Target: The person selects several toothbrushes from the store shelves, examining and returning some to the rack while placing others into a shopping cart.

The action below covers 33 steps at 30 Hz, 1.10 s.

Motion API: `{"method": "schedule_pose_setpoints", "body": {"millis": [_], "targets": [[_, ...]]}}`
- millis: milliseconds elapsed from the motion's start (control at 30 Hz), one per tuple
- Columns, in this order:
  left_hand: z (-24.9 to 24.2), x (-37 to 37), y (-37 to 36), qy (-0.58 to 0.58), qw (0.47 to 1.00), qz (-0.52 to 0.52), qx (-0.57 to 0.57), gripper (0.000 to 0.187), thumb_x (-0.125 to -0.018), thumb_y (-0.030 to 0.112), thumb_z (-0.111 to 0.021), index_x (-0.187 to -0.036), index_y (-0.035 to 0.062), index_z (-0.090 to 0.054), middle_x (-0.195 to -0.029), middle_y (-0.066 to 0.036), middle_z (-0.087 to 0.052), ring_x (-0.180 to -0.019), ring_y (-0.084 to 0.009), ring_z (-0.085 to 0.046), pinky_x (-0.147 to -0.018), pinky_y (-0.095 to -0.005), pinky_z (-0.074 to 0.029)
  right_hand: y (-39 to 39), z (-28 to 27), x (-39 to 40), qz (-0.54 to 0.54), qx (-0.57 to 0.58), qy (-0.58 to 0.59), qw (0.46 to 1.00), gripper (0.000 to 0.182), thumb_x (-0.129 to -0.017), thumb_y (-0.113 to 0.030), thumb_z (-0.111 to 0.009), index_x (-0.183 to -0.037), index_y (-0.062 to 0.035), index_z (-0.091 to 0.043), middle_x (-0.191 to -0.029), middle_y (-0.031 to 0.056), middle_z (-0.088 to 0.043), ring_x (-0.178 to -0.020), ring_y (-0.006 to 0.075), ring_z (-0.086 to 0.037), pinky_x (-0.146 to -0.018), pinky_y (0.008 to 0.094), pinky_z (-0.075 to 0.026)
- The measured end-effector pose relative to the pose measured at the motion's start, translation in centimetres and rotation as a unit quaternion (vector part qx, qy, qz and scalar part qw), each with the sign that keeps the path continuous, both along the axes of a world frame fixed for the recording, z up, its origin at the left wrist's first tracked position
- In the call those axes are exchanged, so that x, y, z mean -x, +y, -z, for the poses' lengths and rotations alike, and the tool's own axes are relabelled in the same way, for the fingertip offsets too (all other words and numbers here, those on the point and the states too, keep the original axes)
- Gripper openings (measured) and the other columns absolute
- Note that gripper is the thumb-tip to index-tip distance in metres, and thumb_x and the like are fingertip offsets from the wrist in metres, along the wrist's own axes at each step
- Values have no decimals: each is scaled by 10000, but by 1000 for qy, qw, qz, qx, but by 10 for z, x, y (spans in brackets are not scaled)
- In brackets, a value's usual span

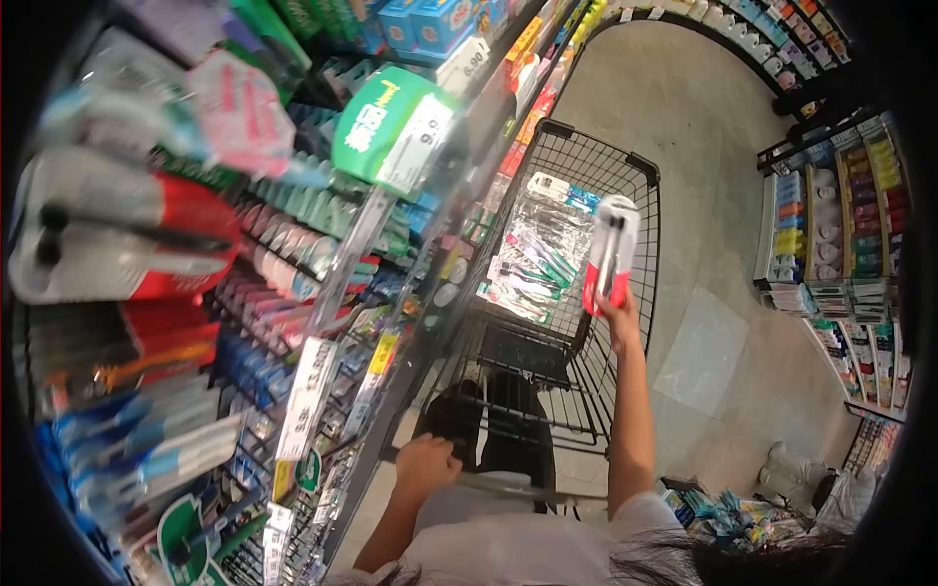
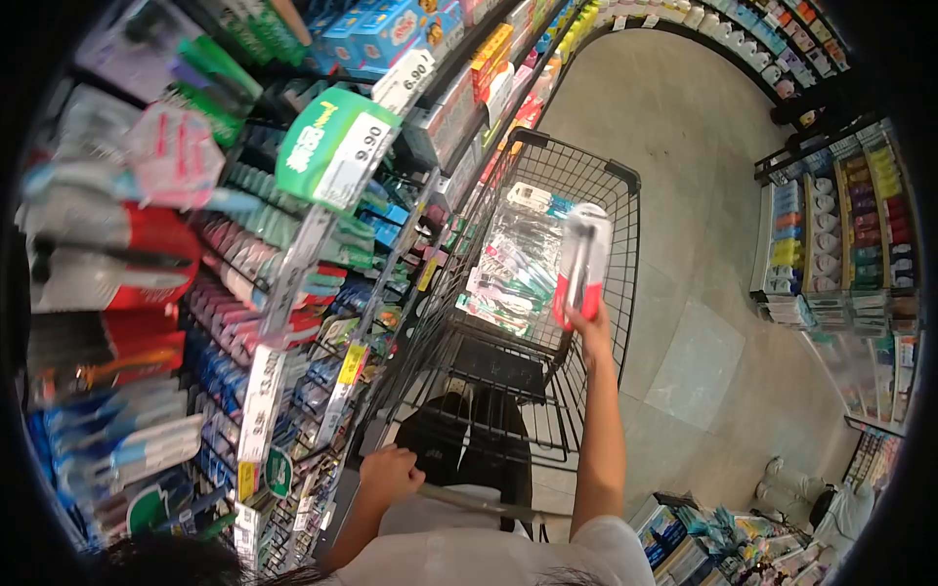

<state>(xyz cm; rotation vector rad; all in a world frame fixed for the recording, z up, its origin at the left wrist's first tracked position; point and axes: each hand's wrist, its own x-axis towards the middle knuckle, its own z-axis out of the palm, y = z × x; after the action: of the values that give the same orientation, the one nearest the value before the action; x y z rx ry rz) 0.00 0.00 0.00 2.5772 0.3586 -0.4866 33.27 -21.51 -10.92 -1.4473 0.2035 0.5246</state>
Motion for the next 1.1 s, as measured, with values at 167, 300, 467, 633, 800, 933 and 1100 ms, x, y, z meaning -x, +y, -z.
{"method": "schedule_pose_setpoints", "body": {"millis": [167,300,467,633,800,933,1100], "targets": [[-1,-13,19,87,996,-16,14,125,-590,201,-567,-551,84,-552,-606,-51,-545,-632,-236,-547,-534,-336,-474,-4,212,-75,-40,92,59,993,346,-731,-36,-672,-1055,-28,-551,-942,36,-617,-814,129,-578,-724,256,-451],[18,-27,14,44,998,-33,37,156,-558,207,-583,-498,105,-481,-556,-45,-501,-546,-220,-523,-440,-344,-421,-9,253,-111,-77,129,100,984,359,-737,-49,-675,-1073,-21,-554,-914,28,-618,-792,111,-571,-720,253,-457],[36,-56,31,73,997,-11,29,154,-561,207,-582,-502,105,-484,-559,-44,-503,-549,-219,-524,-441,-343,-423,-8,294,-131,-91,79,111,987,398,-682,-18,-686,-1060,-30,-562,-895,30,-616,-791,129,-571,-719,282,-459],[47,-68,37,89,996,14,16,151,-564,207,-582,-506,105,-486,-562,-43,-504,-551,-218,-525,-443,-343,-424,-2,345,-138,-10,212,-74,974,469,-648,-159,-731,-1059,-75,-521,-824,88,-584,-726,192,-569,-660,329,-467],[52,-73,41,92,995,31,8,148,-567,206,-582,-511,106,-489,-565,-42,-506,-554,-218,-526,-445,-343,-425,25,314,-108,47,534,-313,784,629,-614,-366,-758,-1087,-64,-475,-934,194,-449,-866,357,-436,-765,454,-369],[56,-74,44,89,995,42,4,146,-570,206,-581,-514,106,-491,-567,-41,-508,-556,-217,-527,-447,-342,-427,31,311,-53,78,569,-268,773,538,-639,-366,-744,-932,-25,-451,-871,173,-442,-843,355,-441,-737,438,-377],[55,-72,47,85,995,55,-2,144,-573,206,-581,-518,107,-493,-570,-41,-509,-559,-217,-529,-449,-342,-428,26,359,-42,172,394,-35,902,653,-608,-352,-792,-1020,19,-446,-907,150,-525,-791,228,-511,-706,348,-432]]}}
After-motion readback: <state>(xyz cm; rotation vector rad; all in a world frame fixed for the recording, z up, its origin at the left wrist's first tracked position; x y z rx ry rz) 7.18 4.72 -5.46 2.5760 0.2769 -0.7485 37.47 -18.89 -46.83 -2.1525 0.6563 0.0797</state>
